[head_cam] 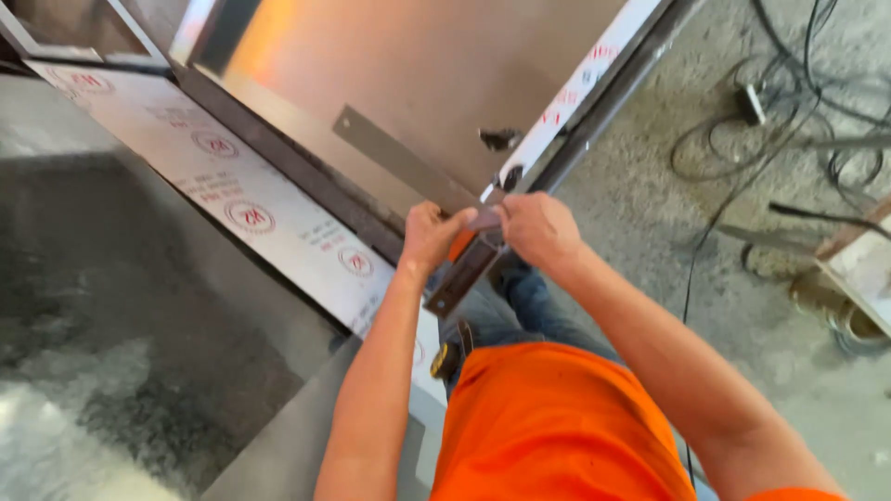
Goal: The recorder uses a measuring tape and square ruler to measure and mark stainless steel plates before fitting a metal component.
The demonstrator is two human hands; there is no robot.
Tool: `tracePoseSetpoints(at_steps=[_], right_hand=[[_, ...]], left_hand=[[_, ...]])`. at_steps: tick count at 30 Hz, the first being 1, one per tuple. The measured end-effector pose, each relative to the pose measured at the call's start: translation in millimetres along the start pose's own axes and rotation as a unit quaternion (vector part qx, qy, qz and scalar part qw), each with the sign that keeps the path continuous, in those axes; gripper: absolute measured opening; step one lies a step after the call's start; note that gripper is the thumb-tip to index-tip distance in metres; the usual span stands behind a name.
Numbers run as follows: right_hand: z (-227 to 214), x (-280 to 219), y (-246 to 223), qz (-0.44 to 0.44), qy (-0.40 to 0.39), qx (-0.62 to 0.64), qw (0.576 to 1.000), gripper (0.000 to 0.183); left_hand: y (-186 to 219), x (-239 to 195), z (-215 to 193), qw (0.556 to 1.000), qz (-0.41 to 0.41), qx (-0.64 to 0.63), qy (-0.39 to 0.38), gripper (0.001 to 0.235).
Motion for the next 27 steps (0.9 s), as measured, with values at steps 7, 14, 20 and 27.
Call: tracePoseSetpoints(at_steps=[7,14,20,27], right_hand=[[34,-34,78,0.031,-0.08,-0.027,0.996,0.028],[105,-72,78,0.096,-0.069,0.186,0.976,0.034],[147,-87,65,0.18,-0.164,0.389,0.888,0.038],[261,-86,70,0.202,-0.06,0.594,0.777,0.03]], left_hand=[[18,13,4,0.992,0.058,0.105,0.041,0.039],[64,-52,26,0.963,0.122,0.23,0.066,0.025],[65,-68,45,0.883,0.272,0.374,0.084,0.014],[70,-53,56,0.863,0.25,0.437,0.048,0.015]])
Point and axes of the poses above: each hand's wrist, its own x-axis towards the middle knuckle, its own z-axis out of the palm, y = z × x, the point moved 7 cm from there along x, towards the middle knuckle, and after that the axes turned 7 degrees about -x, right-handed, at the moved point
